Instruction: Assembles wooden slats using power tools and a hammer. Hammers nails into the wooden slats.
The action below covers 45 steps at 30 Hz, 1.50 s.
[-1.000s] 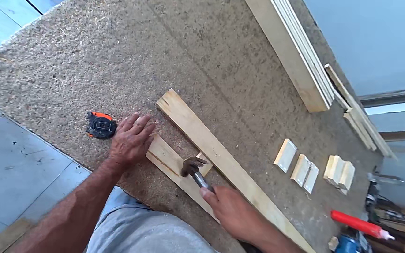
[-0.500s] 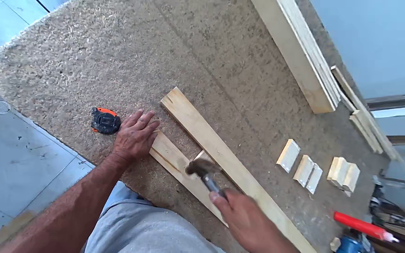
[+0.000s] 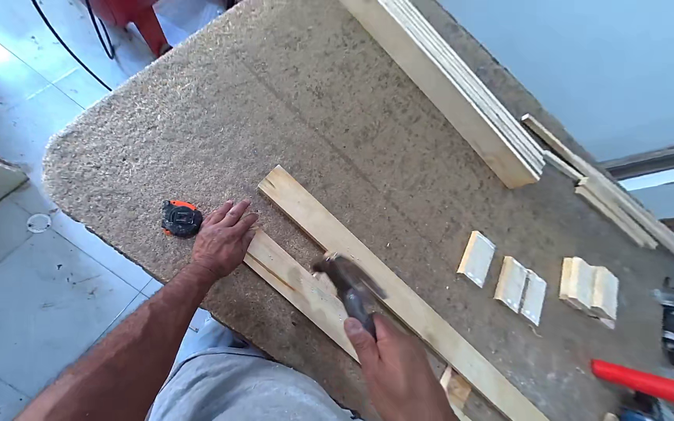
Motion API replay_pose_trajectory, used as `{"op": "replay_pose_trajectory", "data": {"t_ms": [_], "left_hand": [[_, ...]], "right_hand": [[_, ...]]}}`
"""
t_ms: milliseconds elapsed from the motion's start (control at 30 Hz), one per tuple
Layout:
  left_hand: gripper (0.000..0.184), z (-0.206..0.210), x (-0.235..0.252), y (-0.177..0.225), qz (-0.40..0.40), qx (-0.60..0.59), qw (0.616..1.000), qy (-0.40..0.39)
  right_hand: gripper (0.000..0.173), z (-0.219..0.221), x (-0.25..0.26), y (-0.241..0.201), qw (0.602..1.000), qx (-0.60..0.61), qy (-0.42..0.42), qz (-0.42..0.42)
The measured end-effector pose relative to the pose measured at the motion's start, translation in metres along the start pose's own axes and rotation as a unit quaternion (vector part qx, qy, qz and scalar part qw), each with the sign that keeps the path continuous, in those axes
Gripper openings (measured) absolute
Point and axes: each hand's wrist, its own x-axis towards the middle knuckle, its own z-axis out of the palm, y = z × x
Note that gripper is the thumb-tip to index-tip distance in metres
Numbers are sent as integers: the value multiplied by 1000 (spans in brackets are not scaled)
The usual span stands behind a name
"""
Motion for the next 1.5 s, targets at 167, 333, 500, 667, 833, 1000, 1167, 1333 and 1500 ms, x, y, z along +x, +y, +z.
{"op": "replay_pose_trajectory", "data": {"t_ms": [167, 333, 500, 667, 833, 1000, 1167, 1333, 1500], "left_hand": [[46, 0, -1, 1, -5, 11, 1000, -8], [47, 2, -2, 1, -4, 5, 1000, 0], [56, -10, -11, 4, -68, -119, 990, 22], [59, -1, -46, -3, -92, -144, 983, 61], [58, 5, -47, -6, -78, -101, 989, 74], [56, 8, -46, -7, -62, -100, 989, 87], [57, 8, -47, -7, -60, -107, 988, 97], [57, 9, -51, -6, -57, -97, 990, 89], [56, 11, -50, -7, -57, -85, 991, 92]], "right_hand": [[71, 69, -1, 45, 970, 142, 142, -135], [67, 104, 19, 82, 988, -26, -126, 88], [52, 46, 35, 26, 983, 39, -150, 99], [45, 6, 68, -68, 990, 85, -114, 5], [51, 23, 95, -90, 972, -82, -214, 53], [54, -14, 106, -125, 920, -205, -316, 107], [64, -7, 89, -136, 992, -41, -62, -102], [58, 32, 87, -82, 932, -172, -278, 157], [61, -9, 81, -105, 979, -105, -164, 55]]}}
